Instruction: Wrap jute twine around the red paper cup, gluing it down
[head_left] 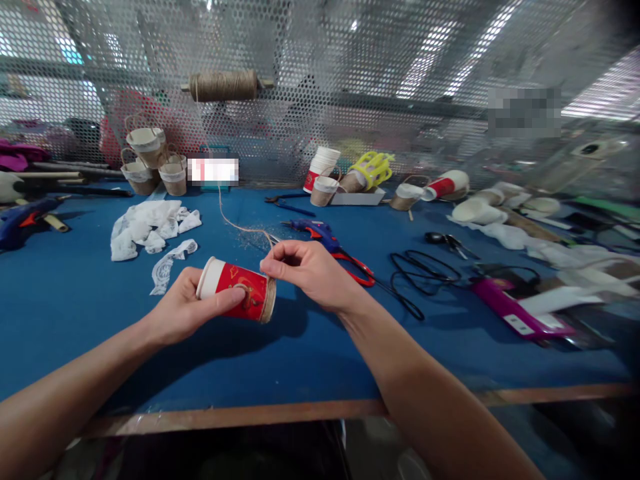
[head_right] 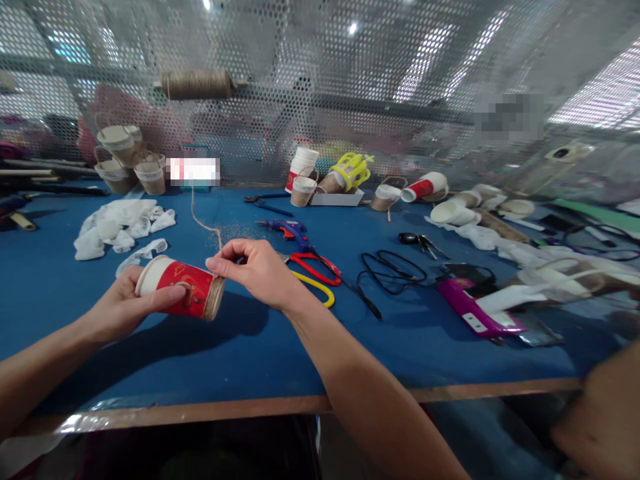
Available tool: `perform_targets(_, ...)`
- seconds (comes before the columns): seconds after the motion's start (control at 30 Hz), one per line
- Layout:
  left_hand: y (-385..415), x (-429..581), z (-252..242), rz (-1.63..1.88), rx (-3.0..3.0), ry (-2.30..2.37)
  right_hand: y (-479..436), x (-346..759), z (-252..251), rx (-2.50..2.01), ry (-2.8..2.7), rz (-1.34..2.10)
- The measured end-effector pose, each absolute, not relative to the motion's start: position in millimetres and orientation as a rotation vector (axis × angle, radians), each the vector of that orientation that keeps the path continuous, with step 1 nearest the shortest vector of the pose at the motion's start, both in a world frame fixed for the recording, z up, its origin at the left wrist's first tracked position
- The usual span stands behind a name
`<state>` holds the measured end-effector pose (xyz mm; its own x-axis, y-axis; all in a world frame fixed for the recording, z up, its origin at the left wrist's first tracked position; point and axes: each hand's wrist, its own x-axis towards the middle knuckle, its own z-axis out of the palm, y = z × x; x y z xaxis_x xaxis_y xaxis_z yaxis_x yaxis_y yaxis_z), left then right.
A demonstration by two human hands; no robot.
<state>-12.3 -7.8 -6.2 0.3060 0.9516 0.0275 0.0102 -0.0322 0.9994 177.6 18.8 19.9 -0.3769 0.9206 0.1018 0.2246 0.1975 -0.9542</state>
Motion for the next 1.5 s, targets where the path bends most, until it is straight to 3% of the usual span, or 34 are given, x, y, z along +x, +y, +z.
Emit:
perform_targets(0.6, -12.9, -14.4, -5.0, 1.047, 1.551, 1.017, 20.9, 176.7, 14.5, -1.15, -1.704, 1.285)
perform_targets(0.87, -1.7, -6.0, -4.6, 1.218, 1.053, 0.953, 26.3, 176.5, 11.2, -1.33, -1.678, 0.838)
perform_targets(1.5, 5.4, -0.5, -7.9, 1.217, 0.907, 1.071, 3.0, 156.3, 2.3, -1.208, -1.996, 0.602)
